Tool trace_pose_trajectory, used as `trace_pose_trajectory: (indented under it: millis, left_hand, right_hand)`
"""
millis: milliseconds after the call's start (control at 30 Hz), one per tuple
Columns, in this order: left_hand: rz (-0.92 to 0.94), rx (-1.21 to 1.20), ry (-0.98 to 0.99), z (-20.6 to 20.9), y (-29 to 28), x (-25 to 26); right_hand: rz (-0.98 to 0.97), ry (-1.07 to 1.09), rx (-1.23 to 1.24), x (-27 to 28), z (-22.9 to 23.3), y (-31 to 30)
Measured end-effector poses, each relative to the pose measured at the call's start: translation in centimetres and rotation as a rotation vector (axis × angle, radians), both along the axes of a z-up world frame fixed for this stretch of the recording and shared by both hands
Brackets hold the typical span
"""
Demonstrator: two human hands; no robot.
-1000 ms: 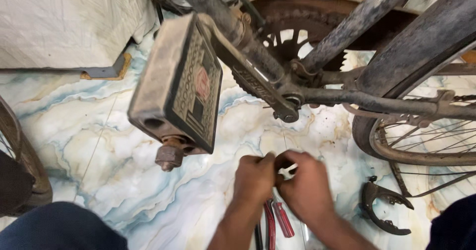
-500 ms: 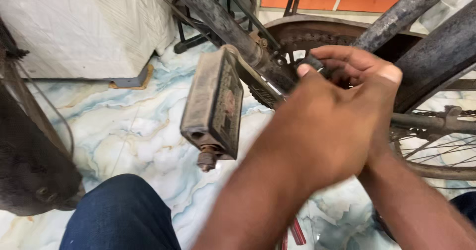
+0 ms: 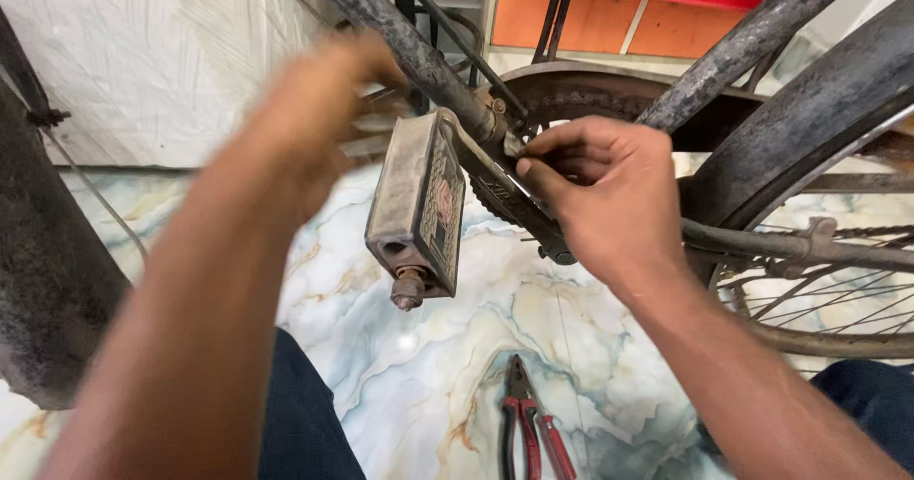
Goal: The person uses a screwdriver and pliers to adjust and tighten components on the bicycle chain guard and pedal crank. They manipulate the chain guard and pedal arm, using tools to secure fasteners and ensure proper alignment.
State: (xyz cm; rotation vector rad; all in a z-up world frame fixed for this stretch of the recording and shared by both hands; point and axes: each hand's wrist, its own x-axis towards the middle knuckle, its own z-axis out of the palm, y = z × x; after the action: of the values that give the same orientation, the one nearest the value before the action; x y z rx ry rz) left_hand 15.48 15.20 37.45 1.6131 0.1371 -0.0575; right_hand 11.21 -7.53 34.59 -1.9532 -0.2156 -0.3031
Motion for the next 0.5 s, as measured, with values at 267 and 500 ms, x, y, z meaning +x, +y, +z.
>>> trace_pose_trajectory:
  millis: [267,500]
  left_hand:
    - [-0.361,-0.395,0.015,-8.8,-1.7,2.7]
    - [-0.349,-0.539,-0.282,-12.2,-2.0,2.2]
  right_hand:
    - [0.015,-0.026,-0.103,0.1,-0.5,1.1]
    - [0.020,0.001,0.125,-0.1,-1.9,2.4]
